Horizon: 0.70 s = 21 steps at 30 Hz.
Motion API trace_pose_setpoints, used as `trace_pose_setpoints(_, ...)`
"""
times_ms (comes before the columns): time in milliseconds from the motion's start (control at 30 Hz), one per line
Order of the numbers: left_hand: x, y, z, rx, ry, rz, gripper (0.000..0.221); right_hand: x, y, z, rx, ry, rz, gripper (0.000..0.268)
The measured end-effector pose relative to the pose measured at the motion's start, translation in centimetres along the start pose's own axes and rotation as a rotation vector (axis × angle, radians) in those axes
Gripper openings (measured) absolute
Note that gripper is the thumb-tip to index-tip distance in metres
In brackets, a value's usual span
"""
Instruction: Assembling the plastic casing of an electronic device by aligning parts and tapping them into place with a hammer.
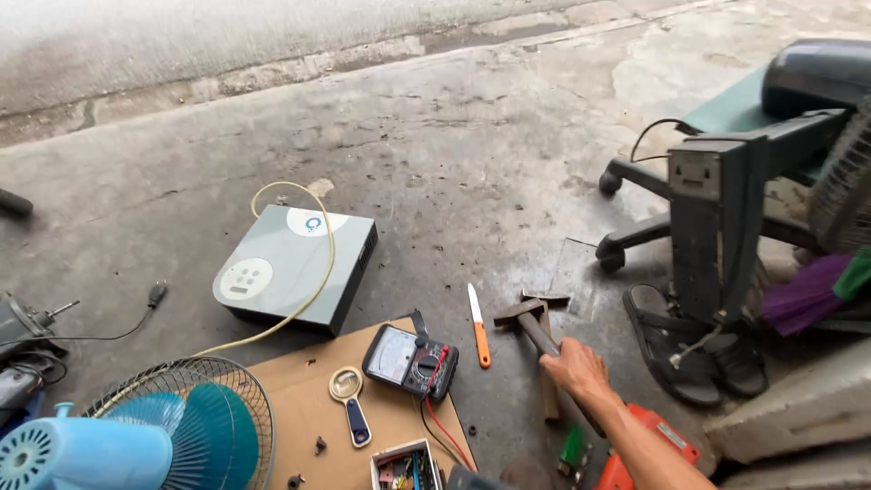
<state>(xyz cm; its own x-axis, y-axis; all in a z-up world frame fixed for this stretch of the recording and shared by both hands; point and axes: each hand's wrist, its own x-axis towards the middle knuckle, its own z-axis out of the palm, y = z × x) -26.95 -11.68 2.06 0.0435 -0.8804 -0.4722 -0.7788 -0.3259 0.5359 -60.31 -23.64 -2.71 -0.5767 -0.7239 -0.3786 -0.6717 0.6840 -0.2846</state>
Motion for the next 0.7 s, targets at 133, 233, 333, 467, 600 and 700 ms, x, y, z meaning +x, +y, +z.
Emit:
trace_pose_setpoints(133,-5.4,-4.8,2.8,0.290,-0.159,-0.009,0.129,-8.8,4.7,-0.3,0.320,0.139,-0.111,0.063)
trace_pose_setpoints(233,-5.4,-5.7,3.4,0.339,-0.096,0.186,0.120,-21.8,3.9,-6.0,0.535,0.351,-0.038,0.059)
trace_pose_setpoints(333,-4.2,-5.9,4.4,0.360,-0.016,0.426,0.108,-31.4,5.8,-7.8,0.759,0.339,0.021,0.036)
trace_pose_setpoints(467,-2.4,-5.6,4.8,0.456,-0.020,0.497,0.121,-35.4,11.7,-3.7,0.758,0.380,0.114,0.028)
trace_pose_setpoints(600,-1.2,-5.2,4.9,0.487,-0.039,0.537,0.126,-36.5,10.9,-2.1,0.860,0.368,0.175,0.018)
trace_pose_setpoints(700,-0.6,-4.7,4.9,0.574,-0.108,0.522,0.133,-34.3,11.3,-0.9,0.526,0.083,0.318,0.052)
